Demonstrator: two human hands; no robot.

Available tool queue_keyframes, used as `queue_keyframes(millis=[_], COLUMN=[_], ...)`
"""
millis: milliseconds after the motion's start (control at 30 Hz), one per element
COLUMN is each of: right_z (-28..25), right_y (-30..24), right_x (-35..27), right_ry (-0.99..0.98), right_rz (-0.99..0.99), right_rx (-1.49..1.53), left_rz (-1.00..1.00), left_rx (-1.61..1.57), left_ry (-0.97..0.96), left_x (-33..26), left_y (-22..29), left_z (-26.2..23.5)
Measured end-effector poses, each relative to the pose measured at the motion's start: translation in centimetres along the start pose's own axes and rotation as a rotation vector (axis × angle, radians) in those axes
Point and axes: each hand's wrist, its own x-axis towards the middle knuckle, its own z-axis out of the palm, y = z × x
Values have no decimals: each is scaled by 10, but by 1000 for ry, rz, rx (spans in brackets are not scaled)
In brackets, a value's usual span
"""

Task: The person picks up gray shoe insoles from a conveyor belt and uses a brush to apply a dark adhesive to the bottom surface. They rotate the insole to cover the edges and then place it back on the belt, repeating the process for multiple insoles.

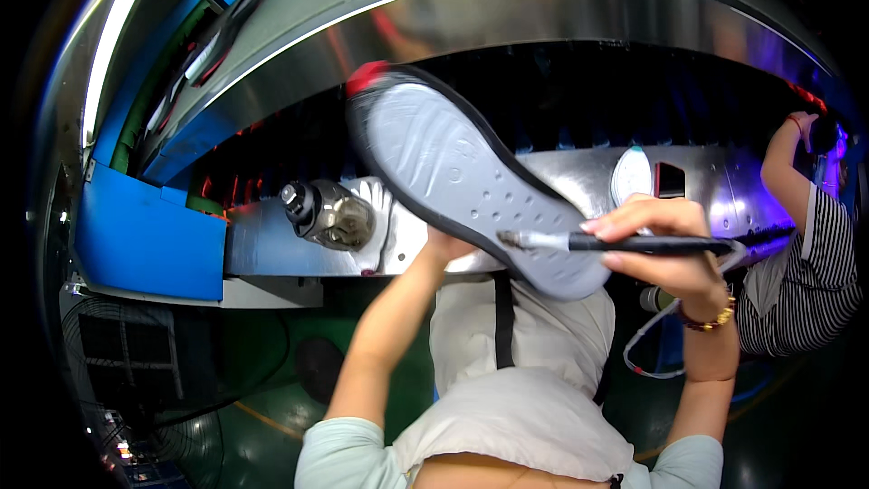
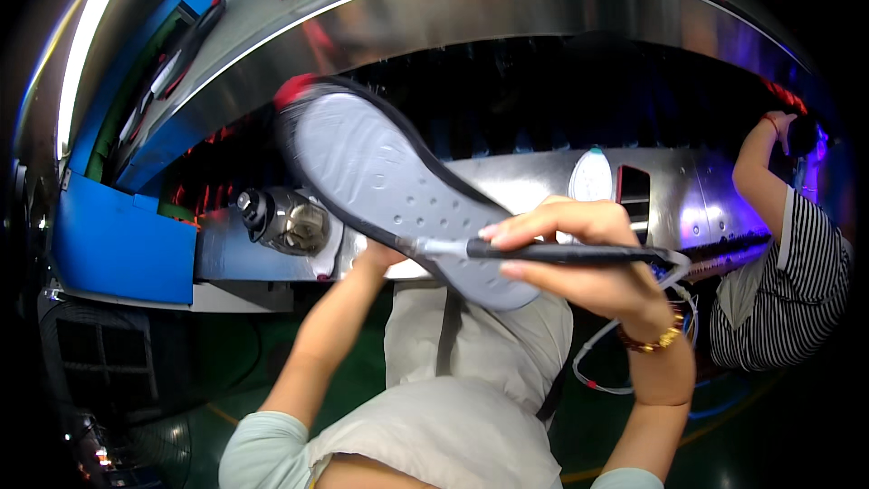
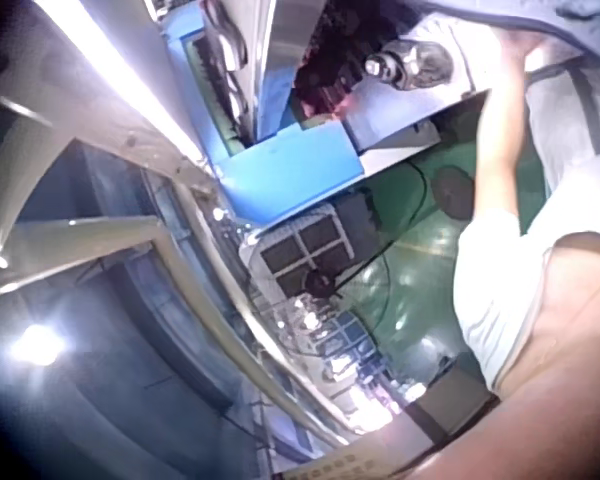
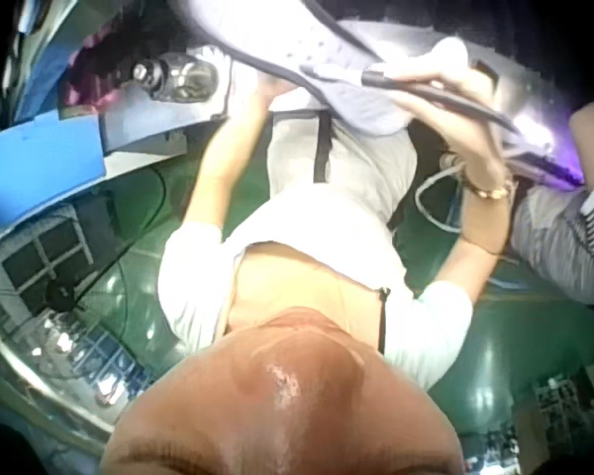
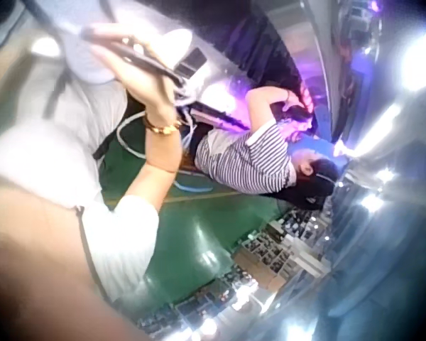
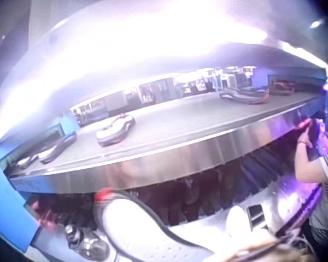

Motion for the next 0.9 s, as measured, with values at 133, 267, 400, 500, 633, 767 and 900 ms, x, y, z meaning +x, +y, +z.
queue_keyframes(millis=[133,267,400,500,633,767,900], right_z=[16,27,27,20,33,66,76], right_y=[68,106,110,117,105,83,65], right_x=[-9,-11,19,40,53,34,-26], right_ry=[327,396,455,537,526,377,68], right_rz=[236,323,338,322,232,-245,-85], right_rx=[334,316,412,360,145,-577,-461], left_rz=[25,168,-2,-61,91,164,306], left_rx=[58,172,206,157,288,328,437], left_ry=[400,511,333,208,496,572,518], left_x=[32,40,41,43,43,37,26], left_y=[-36,-40,-49,-55,-62,-56,-33], left_z=[-47,-22,40,56,49,40,52])
